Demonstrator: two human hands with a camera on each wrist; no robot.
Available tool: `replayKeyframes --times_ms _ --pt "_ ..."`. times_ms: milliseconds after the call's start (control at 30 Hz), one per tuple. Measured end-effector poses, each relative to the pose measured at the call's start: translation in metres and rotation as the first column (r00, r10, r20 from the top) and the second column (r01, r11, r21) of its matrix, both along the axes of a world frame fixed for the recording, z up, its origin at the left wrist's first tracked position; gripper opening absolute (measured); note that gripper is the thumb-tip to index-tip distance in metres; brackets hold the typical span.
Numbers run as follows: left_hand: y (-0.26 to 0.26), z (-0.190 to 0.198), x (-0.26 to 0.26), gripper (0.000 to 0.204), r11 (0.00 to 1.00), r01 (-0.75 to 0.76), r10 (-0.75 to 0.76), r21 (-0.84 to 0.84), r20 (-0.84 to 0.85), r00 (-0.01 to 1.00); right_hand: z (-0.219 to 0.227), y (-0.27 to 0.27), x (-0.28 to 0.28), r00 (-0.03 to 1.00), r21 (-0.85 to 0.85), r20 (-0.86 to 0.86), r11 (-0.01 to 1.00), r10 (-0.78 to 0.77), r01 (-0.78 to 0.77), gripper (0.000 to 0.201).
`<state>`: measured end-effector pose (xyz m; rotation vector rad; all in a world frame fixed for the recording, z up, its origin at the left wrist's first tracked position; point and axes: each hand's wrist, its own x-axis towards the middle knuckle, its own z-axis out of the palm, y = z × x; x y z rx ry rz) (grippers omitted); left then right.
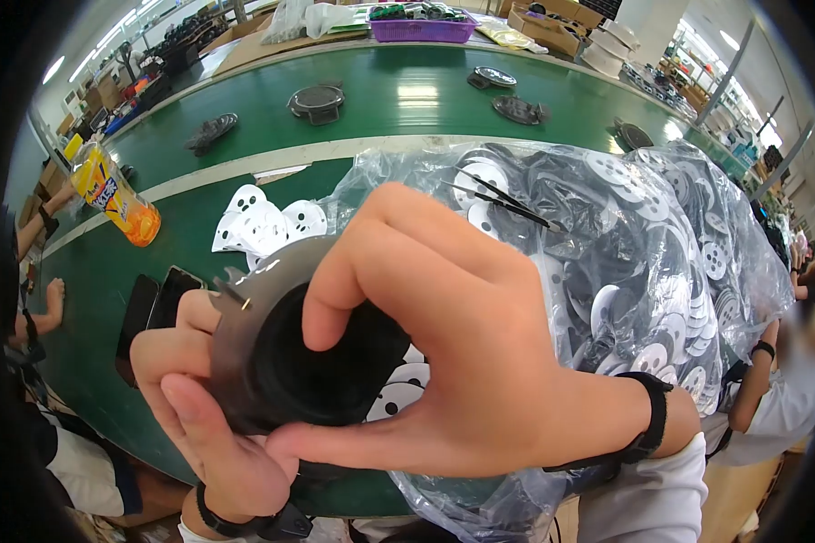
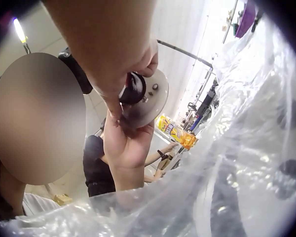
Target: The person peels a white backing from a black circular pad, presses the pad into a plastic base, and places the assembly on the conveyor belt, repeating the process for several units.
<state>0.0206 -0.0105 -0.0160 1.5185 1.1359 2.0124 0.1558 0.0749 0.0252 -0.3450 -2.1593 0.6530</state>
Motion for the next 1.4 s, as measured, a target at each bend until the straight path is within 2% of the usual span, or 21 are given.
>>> replayKeyframes --times_ms 200,300,433,500,633,667,700,833,900,933,1000,1033,1067,1100,1133,1200,1400 --pt "-0.002 0.005 0.003 0.027 0.999 0.022 -0.022 -0.032 0.022 1.0 0.0 -0.003 0.0 1.0 -0.071 0.01 0.997 -0.013 0.013 0.052" --pt "-0.001 -0.002 0.003 0.026 1.0 0.03 -0.03 -0.002 0.1 0.995 -0.002 -0.002 -0.001 1.0 -0.051 0.007 0.999 -0.019 0.02 0.051" --pt "-0.003 0.003 0.002 0.026 0.999 0.041 -0.039 -0.035 0.05 0.998 -0.002 -0.002 -0.002 1.0 0.004 -0.014 1.0 -0.015 0.015 0.052" --pt "-0.002 0.002 0.004 0.026 0.999 0.048 -0.045 -0.024 0.1 0.994 0.0 -0.002 -0.001 0.999 0.008 0.009 0.999 -0.037 0.037 0.052" --pt "-0.002 -0.003 0.001 0.028 0.998 0.047 -0.043 -0.037 0.093 0.995 0.0 -0.003 0.0 0.999 0.04 -0.006 0.998 -0.043 0.043 0.052" --pt "-0.002 -0.01 -0.003 0.023 0.986 0.162 -0.164 0.026 0.185 0.969 -0.001 -0.002 -0.001 0.999 0.059 -0.013 0.997 -0.047 0.048 0.053" --pt "-0.002 -0.011 -0.006 0.028 0.959 0.267 -0.284 0.097 0.267 0.921 -0.001 -0.002 -0.001 0.999 0.077 -0.02 0.996 -0.051 0.052 0.053" --pt "-0.001 -0.006 -0.006 0.025 0.963 0.267 -0.266 0.034 0.261 0.928 0.006 -0.003 0.003 0.999 0.089 0.001 0.995 -0.038 0.037 0.052" --pt "0.0 -0.005 -0.007 0.025 0.961 0.275 -0.265 0.01 0.302 0.916 0.009 -0.003 0.005 1.0 -0.019 0.005 1.0 0.022 -0.022 0.04" --pt "0.001 -0.005 -0.007 0.024 0.959 0.284 -0.264 -0.009 0.342 0.902 0.007 -0.002 0.006 1.0 -0.019 0.005 1.0 0.021 -0.021 0.04" --pt "0.004 -0.002 -0.008 0.023 0.958 0.287 -0.267 -0.004 0.357 0.895 0.002 0.001 0.007 0.999 -0.004 0.02 0.999 0.035 -0.035 0.027" --pt "0.005 -0.001 -0.009 0.029 0.964 0.255 -0.218 -0.073 0.33 0.918 0.007 -0.002 0.009 0.997 -0.064 0.072 0.998 0.026 -0.022 0.019" --pt "0.005 0.0 -0.01 0.037 0.966 0.218 -0.169 -0.141 0.299 0.939 0.008 -0.003 0.009 0.997 -0.065 0.065 0.997 0.032 -0.028 0.019" --pt "0.006 -0.002 -0.012 0.038 0.956 0.251 -0.188 -0.151 0.341 0.921 0.009 -0.003 0.01 0.995 -0.094 0.092 0.995 0.029 -0.021 0.018" --pt "0.006 -0.001 -0.014 0.038 0.957 0.248 -0.188 -0.15 0.334 0.924 0.01 -0.003 0.01 0.993 -0.12 0.119 0.993 0.025 -0.01 0.017" --pt "0.007 0.0 -0.014 0.027 0.928 0.353 -0.26 -0.118 0.472 0.842 0.01 -0.002 0.009 0.993 -0.117 0.113 0.993 0.025 -0.012 0.017" --pt "0.011 0.008 -0.02 0.033 0.882 0.402 -0.215 -0.247 0.547 0.809 0.009 -0.002 0.008 0.994 -0.106 0.105 0.994 0.025 -0.014 0.021"
